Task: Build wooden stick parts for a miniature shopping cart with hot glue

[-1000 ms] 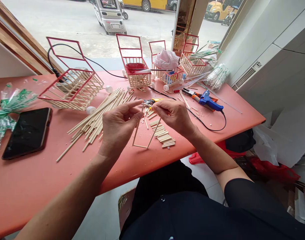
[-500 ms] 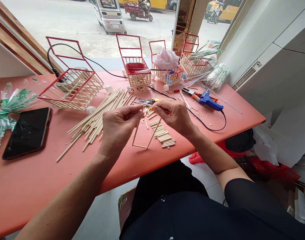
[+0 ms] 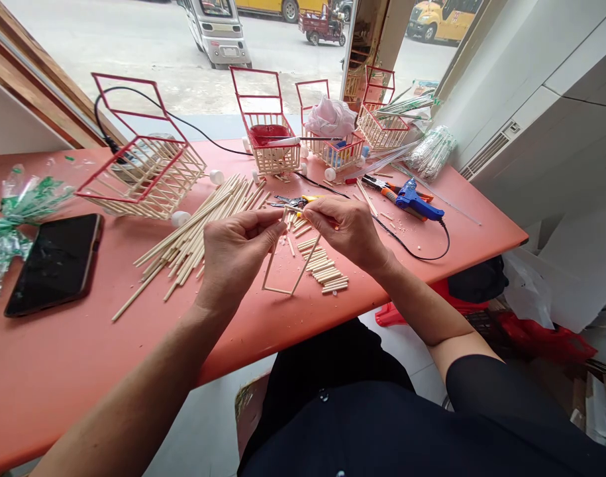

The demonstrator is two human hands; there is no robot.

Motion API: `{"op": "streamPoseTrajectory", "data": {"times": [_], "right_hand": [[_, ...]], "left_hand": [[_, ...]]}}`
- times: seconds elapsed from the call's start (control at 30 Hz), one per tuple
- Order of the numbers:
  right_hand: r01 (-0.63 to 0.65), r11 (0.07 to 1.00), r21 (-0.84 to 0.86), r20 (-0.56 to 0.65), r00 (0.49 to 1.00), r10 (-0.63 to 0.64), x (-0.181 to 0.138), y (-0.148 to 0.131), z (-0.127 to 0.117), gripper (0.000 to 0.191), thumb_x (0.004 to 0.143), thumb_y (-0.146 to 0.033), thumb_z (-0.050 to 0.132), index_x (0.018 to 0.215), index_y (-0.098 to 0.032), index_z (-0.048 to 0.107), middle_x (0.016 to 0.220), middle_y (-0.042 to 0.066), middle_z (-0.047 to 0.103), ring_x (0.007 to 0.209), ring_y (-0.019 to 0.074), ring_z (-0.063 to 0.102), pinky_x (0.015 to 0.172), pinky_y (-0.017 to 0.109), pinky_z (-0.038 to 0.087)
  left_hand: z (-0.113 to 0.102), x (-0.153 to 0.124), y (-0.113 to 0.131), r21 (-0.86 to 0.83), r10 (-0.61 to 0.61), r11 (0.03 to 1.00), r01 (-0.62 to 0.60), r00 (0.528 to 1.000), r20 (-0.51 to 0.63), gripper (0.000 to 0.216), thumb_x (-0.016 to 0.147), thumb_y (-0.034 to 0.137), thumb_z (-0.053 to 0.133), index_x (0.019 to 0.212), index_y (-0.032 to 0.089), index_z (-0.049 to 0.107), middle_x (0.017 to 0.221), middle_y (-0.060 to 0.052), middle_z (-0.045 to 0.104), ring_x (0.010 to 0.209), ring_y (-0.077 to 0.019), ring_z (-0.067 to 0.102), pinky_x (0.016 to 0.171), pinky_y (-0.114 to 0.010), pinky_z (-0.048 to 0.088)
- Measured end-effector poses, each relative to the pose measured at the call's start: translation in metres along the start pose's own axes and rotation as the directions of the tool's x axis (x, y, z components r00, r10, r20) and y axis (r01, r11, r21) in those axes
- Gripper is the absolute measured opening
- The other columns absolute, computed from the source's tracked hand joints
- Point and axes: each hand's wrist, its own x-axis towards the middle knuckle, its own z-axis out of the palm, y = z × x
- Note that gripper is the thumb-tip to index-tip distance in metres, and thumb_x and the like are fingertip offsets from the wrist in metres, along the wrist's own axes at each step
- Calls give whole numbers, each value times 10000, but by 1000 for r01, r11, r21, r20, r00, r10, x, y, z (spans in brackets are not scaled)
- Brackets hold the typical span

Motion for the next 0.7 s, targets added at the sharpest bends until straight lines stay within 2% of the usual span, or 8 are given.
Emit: {"op": "streamPoseTrajectory", "data": {"times": [0.23, 0.47, 0.7], "right_hand": [[19, 1000, 3, -16, 1000, -19, -1, 1, 1, 269, 1121, -285, 628, 951, -162, 795, 876, 37, 765, 799, 146, 642, 783, 274, 470], [-5, 1000, -14, 10, 1000, 5, -1, 0, 0, 268, 1125, -301, 615, 972, -173, 794, 898, 44, 771, 812, 157, 643, 794, 286, 479], [4, 1000, -14, 17, 1000, -4, -1, 0, 1, 278, 1132, -301, 606, 972, -167, 790, 890, 44, 758, 794, 152, 620, 794, 286, 473]], "left_hand": [[0, 1, -1, 10, -15, 1000, 15, 1000, -9, 244, 750, 297, 876, 974, 209, 910, 704, -16, 771, 616, -155, 642, 606, -304, 555], [1, 0, -1, 9, -27, 1000, 28, 1000, -13, 244, 752, 321, 890, 970, 211, 902, 668, -10, 725, 627, -170, 634, 614, -319, 547], [2, 0, 1, -20, -27, 999, 27, 1000, -8, 216, 749, 290, 887, 946, 202, 900, 639, 3, 697, 580, -138, 577, 578, -297, 502]]}}
